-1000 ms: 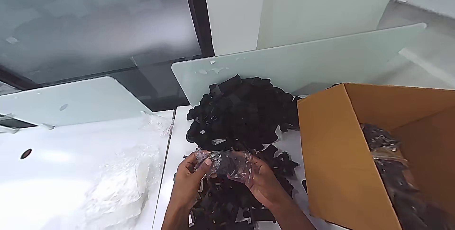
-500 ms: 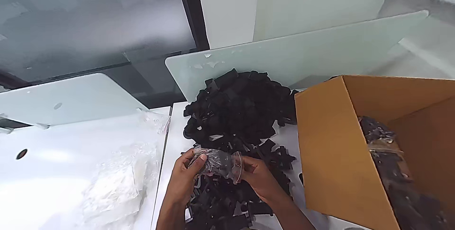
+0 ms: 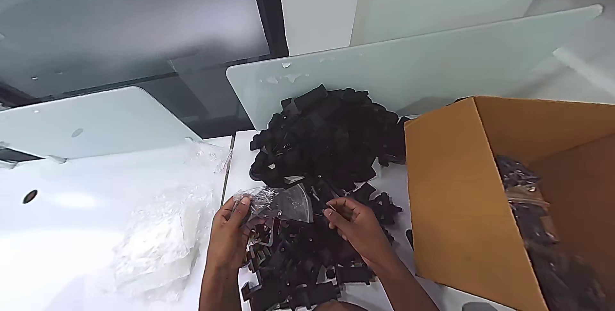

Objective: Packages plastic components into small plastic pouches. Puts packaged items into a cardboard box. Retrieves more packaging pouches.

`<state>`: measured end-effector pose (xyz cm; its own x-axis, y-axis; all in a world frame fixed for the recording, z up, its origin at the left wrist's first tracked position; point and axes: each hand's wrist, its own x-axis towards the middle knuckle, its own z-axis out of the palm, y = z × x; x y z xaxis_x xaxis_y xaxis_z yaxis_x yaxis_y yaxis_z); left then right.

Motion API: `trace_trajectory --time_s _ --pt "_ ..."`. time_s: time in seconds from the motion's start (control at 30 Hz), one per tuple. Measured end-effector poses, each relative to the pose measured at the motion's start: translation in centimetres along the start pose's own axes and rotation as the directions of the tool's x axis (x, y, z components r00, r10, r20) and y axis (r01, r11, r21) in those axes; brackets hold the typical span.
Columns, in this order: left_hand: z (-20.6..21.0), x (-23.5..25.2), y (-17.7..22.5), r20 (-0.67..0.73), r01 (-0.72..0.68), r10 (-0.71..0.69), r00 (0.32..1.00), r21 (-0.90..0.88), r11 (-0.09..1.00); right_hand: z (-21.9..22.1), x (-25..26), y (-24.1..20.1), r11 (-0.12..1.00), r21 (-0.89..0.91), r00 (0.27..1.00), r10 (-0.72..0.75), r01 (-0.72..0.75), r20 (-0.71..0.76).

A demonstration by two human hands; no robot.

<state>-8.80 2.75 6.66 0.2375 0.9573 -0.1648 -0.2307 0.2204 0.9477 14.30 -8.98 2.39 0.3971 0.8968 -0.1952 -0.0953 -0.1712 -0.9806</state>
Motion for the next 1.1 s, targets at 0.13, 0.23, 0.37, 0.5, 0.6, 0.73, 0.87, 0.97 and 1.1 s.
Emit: trace_trajectory --time_s 0.13,0.23,0.37,0.5,0.6,0.73,0.87,0.97,1.1 --pt "-1.1 0.1 -0.3 -0.054 0.0 -0.004 0.999 -0.075 0.997 -0.5 0.4 -0.2 0.759 -0.639 0.985 -0.17 0.128 -0.005" --pt "-1.0 0.3 -0.7 -0.102 0.021 -0.034 0.994 -0.128 0.992 0.6 1.1 -1.0 0.561 -0.82 0.991 -0.124 0.114 0.053" --pt "-0.9 0.5 -0.8 -0.162 0.024 -0.05 0.986 -0.157 0.987 2.9 2.0 -1.3 0.479 -0.872 0.995 -0.05 0.099 0.086" --pt "-1.1 0.5 -0.9 -0.203 0.02 -0.053 0.978 -0.163 0.986 5.1 2.7 -1.5 0.424 -0.901 0.996 -0.014 0.086 0.089" --pt "-1.2 0.3 -0.9 -0.184 0.022 -0.054 0.981 -0.175 0.984 5.4 3.1 -1.9 0.438 -0.897 0.994 0.056 0.062 0.095" --pt "-1.6 0.2 -1.1 -0.168 0.03 -0.058 0.984 -0.163 0.986 4.9 2.1 -2.0 0.543 -0.836 0.992 0.036 0.079 0.118" --pt "-1.3 0.6 -1.3 -0.186 0.032 -0.066 0.98 -0.18 0.983 5.2 2.1 -1.6 0.584 -0.798 0.987 -0.036 0.147 0.155" --pt "-1.3 0.5 -1.3 -0.18 0.033 -0.07 0.981 -0.198 0.98 5.7 2.5 -1.2 0.582 -0.783 0.975 -0.156 0.22 0.159" --pt "-1.6 0.1 -1.5 -0.129 0.036 -0.064 0.99 -0.208 0.977 5.1 2.3 -0.4 0.593 -0.718 0.898 -0.429 0.364 0.1"
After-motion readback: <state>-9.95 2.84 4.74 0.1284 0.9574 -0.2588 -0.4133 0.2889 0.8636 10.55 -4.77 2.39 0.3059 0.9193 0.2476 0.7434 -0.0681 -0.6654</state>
